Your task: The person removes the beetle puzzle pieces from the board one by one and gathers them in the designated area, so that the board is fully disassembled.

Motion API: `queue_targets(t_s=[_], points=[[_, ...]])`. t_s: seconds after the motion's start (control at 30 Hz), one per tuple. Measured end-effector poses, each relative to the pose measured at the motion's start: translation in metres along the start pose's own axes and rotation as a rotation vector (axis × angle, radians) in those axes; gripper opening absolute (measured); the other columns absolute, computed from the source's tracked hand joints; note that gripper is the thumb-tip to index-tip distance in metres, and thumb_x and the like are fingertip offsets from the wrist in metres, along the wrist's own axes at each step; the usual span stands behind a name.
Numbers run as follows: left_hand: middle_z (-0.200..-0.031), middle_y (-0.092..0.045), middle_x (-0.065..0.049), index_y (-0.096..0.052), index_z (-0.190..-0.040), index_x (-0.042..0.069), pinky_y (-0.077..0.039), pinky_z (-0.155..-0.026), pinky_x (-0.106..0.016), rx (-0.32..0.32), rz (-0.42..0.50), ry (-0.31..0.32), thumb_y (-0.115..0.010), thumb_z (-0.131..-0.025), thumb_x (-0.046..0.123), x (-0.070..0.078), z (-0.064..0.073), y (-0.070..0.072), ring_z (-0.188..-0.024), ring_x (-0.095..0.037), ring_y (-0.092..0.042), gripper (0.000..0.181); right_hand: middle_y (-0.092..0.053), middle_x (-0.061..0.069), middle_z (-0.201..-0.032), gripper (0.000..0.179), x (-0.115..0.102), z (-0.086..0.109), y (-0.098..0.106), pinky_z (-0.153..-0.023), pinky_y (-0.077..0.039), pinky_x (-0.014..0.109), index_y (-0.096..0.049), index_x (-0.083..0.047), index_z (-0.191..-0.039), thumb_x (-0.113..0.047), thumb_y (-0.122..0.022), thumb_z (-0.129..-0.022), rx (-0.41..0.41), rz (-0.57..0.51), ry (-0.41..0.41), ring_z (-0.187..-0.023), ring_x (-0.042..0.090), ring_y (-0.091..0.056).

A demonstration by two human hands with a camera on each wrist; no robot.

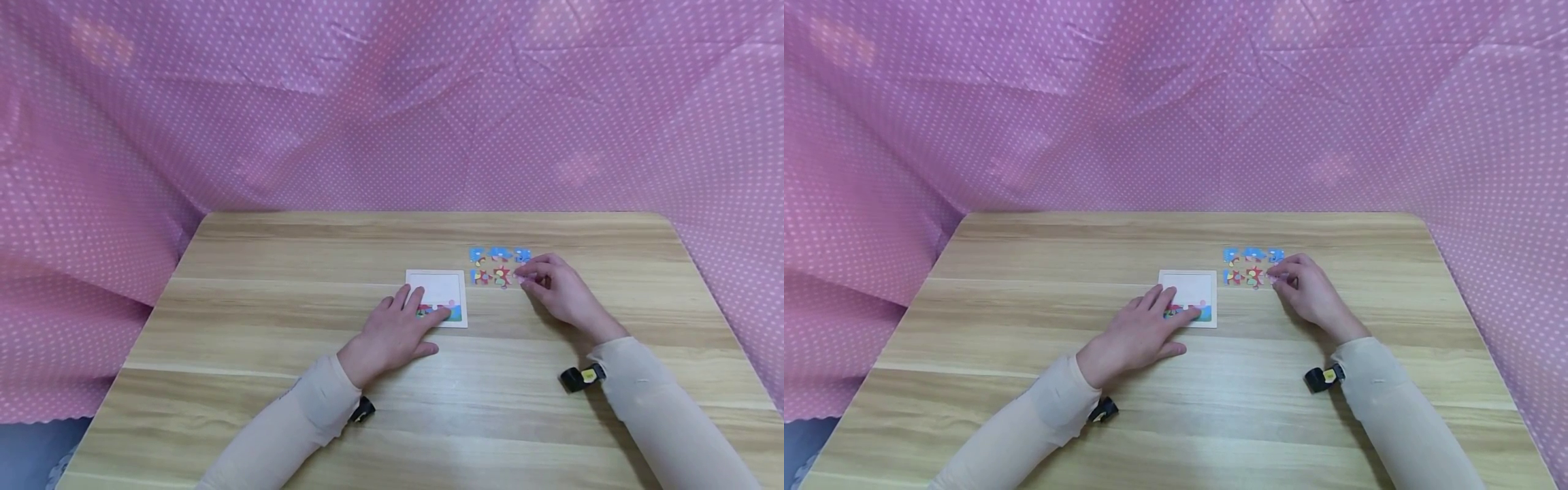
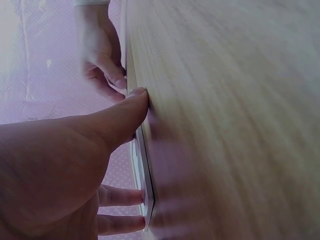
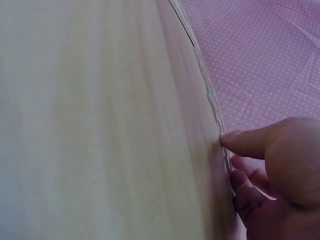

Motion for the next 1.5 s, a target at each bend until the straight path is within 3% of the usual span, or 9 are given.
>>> queue_targets(t_s=[0.13, 0.5, 0.7, 0.93, 1.17, 1.5], points=[[-0.17, -0.037, -0.02, -0.035, -0.168, 0.043, -0.045, -0.121, -0.057, 0.005, 0.006, 0.001, -0.058, -0.106, 0.063, 0.0002, 0.0004, -0.0006, -0.16, -0.044, -0.036, 0.069, -0.059, 0.022, -0.132, 0.028, -0.0003, 0.0013, 0.0016, -0.092, -0.049, 0.041, -0.073, 0.002, -0.131, -0.009, -0.068, -0.105, 0.029, -0.003, -0.012, -0.112, 0.035, -0.061], [-0.171, -0.037, -0.019, -0.035, -0.168, 0.044, -0.044, -0.122, -0.057, 0.0, 0.018, 0.005, -0.058, -0.106, 0.063, 0.0013, 0.0012, -0.0015, -0.16, -0.044, -0.035, 0.069, -0.061, 0.026, -0.127, 0.025, 0.0006, 0.0045, 0.007, -0.089, -0.05, 0.042, -0.074, 0.005, -0.126, 0.0, -0.068, -0.103, 0.091, 0.045, 0.009, -0.106, 0.037, -0.064], [-0.169, -0.039, -0.019, -0.037, -0.167, 0.043, -0.047, -0.12, -0.056, 0.023, 0.006, -0.003, -0.06, -0.105, 0.062, 0.0014, 0.0012, -0.0017, -0.159, -0.044, -0.038, 0.069, -0.063, 0.024, -0.126, 0.024, 0.0017, 0.0034, 0.0081, -0.084, -0.048, 0.033, -0.076, 0.003, -0.125, -0.002, -0.069, -0.103, 0.085, 0.053, -0.002, -0.103, 0.033, -0.063], [-0.168, -0.04, -0.02, -0.04, -0.166, 0.041, -0.048, -0.118, -0.055, 0.043, 0.012, -0.009, -0.061, -0.105, 0.061, 0.0007, 0.0019, -0.001, -0.157, -0.044, -0.04, 0.068, -0.063, 0.023, -0.127, 0.023, 0.0022, 0.0021, 0.0075, -0.087, -0.049, 0.037, -0.076, 0.003, -0.124, -0.002, -0.069, -0.103, 0.072, 0.044, -0.01, -0.105, 0.034, -0.063], [-0.169, -0.039, -0.02, -0.038, -0.166, 0.042, -0.047, -0.119, -0.056, 0.033, 0.01, -0.008, -0.06, -0.105, 0.062, -0.0005, 0.0008, -0.0017, -0.158, -0.044, -0.039, 0.068, -0.063, 0.022, -0.127, 0.023, 0.0021, 0.0031, 0.0085, -0.083, -0.047, 0.025, -0.076, 0.003, -0.125, -0.004, -0.07, -0.103, 0.076, 0.027, -0.017, -0.103, 0.031, -0.062], [-0.169, -0.039, -0.02, -0.039, -0.166, 0.04, -0.047, -0.119, -0.055, 0.032, 0.015, -0.005, -0.06, -0.105, 0.062, -0.002, 0.0019, 0.0016, -0.158, -0.045, -0.039, 0.068, -0.062, 0.02, -0.128, 0.025, 0.0016, 0.0026, 0.0089, -0.082, -0.045, 0.024, -0.076, 0.0, -0.126, -0.013, -0.071, -0.105, 0.072, 0.013, -0.04, -0.105, 0.03, -0.061]])
Point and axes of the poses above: each hand's wrist, its own z-axis away from the middle knuckle, its own y-axis out of the back of the hand, x = y × z, the point moved 6 cm from there along -z, towards the middle knuckle
